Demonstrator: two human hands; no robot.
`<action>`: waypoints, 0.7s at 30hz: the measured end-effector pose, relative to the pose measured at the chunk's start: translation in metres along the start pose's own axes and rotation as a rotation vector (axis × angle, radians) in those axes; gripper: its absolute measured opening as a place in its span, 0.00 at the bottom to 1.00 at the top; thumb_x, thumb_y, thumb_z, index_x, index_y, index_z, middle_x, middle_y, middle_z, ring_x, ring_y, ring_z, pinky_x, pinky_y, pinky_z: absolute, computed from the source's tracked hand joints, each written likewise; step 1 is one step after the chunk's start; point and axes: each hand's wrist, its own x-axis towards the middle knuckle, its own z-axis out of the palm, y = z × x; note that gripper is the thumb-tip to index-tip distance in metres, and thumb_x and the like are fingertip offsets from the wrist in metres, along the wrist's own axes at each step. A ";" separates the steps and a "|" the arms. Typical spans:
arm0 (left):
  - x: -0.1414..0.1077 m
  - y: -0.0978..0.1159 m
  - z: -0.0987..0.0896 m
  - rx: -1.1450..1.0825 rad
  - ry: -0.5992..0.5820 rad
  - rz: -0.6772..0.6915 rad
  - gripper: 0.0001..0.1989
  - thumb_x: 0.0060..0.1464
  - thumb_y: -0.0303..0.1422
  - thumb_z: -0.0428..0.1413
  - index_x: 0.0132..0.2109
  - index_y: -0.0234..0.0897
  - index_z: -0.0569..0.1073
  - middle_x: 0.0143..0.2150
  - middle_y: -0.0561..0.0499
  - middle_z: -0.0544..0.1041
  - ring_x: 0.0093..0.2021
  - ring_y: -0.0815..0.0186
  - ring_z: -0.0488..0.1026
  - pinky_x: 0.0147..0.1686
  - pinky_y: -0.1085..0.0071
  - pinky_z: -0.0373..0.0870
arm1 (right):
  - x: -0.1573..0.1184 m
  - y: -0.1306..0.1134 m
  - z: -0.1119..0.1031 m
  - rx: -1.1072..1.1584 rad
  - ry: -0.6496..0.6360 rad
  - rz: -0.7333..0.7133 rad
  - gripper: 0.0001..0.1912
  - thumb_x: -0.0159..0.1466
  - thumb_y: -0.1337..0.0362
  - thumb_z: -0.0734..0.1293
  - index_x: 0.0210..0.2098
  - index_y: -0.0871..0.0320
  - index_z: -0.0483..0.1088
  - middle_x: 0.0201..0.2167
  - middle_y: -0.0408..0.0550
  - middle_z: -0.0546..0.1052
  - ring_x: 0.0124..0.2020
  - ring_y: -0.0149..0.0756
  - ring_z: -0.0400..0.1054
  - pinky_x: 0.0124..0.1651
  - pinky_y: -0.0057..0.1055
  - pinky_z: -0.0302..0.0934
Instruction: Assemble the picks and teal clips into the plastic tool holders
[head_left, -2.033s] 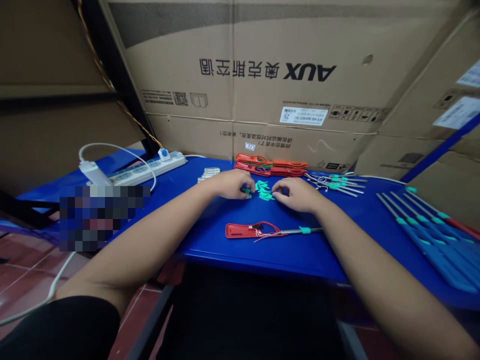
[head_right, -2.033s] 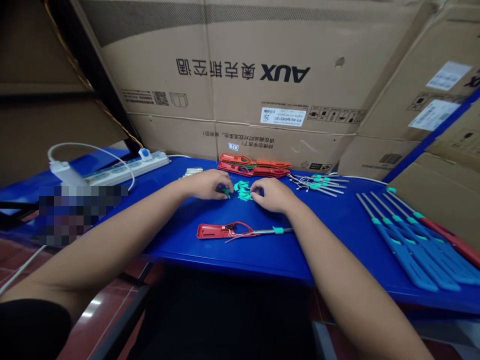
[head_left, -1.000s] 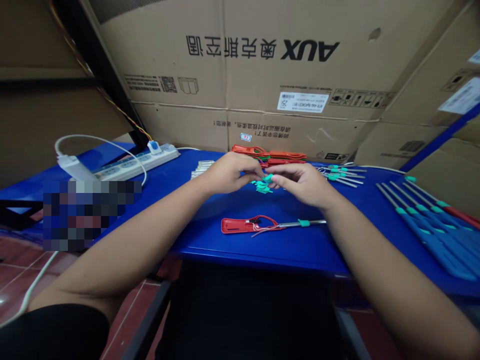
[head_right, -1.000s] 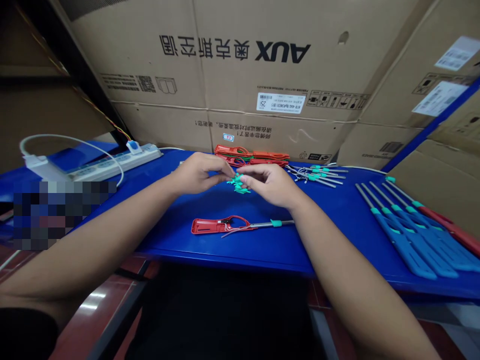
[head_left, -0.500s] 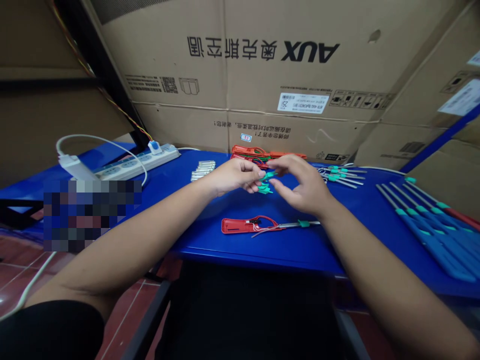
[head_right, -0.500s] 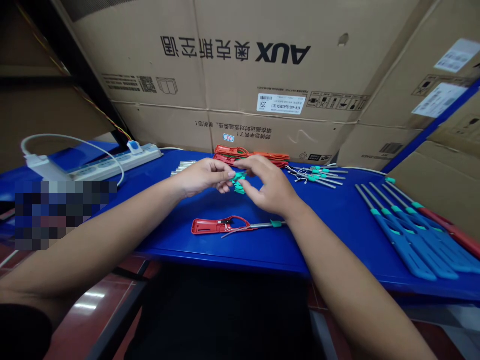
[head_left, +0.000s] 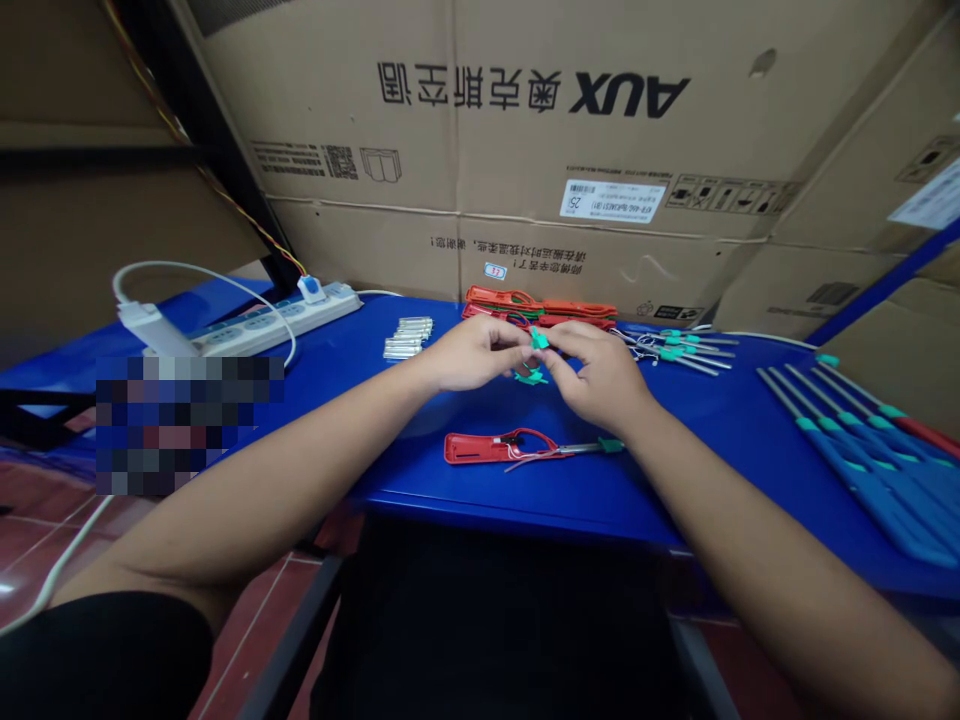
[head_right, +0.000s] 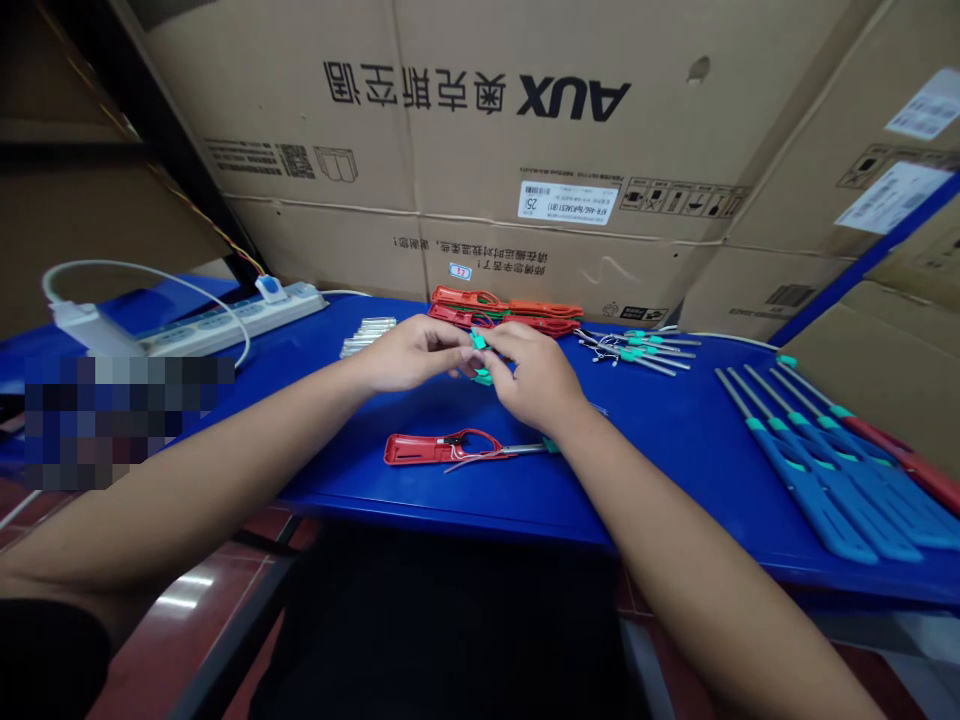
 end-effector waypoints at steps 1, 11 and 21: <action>-0.001 0.002 -0.003 0.045 -0.056 0.014 0.10 0.55 0.33 0.61 0.42 0.32 0.80 0.36 0.47 0.82 0.37 0.67 0.79 0.38 0.72 0.74 | 0.000 0.000 -0.001 -0.014 -0.033 -0.033 0.14 0.66 0.67 0.63 0.48 0.57 0.78 0.43 0.53 0.81 0.42 0.41 0.75 0.46 0.37 0.68; -0.003 0.001 -0.015 0.279 0.137 0.155 0.21 0.49 0.41 0.66 0.46 0.33 0.77 0.38 0.47 0.81 0.38 0.66 0.78 0.38 0.73 0.72 | 0.001 0.002 -0.008 0.375 -0.156 0.285 0.12 0.65 0.65 0.66 0.47 0.57 0.73 0.34 0.48 0.80 0.32 0.36 0.75 0.39 0.37 0.71; -0.005 0.014 -0.001 0.138 0.102 -0.197 0.14 0.55 0.40 0.61 0.29 0.32 0.77 0.26 0.50 0.77 0.26 0.71 0.72 0.25 0.77 0.66 | -0.005 -0.005 -0.017 0.201 -0.188 0.201 0.07 0.63 0.60 0.69 0.37 0.56 0.78 0.33 0.47 0.82 0.31 0.37 0.76 0.37 0.34 0.69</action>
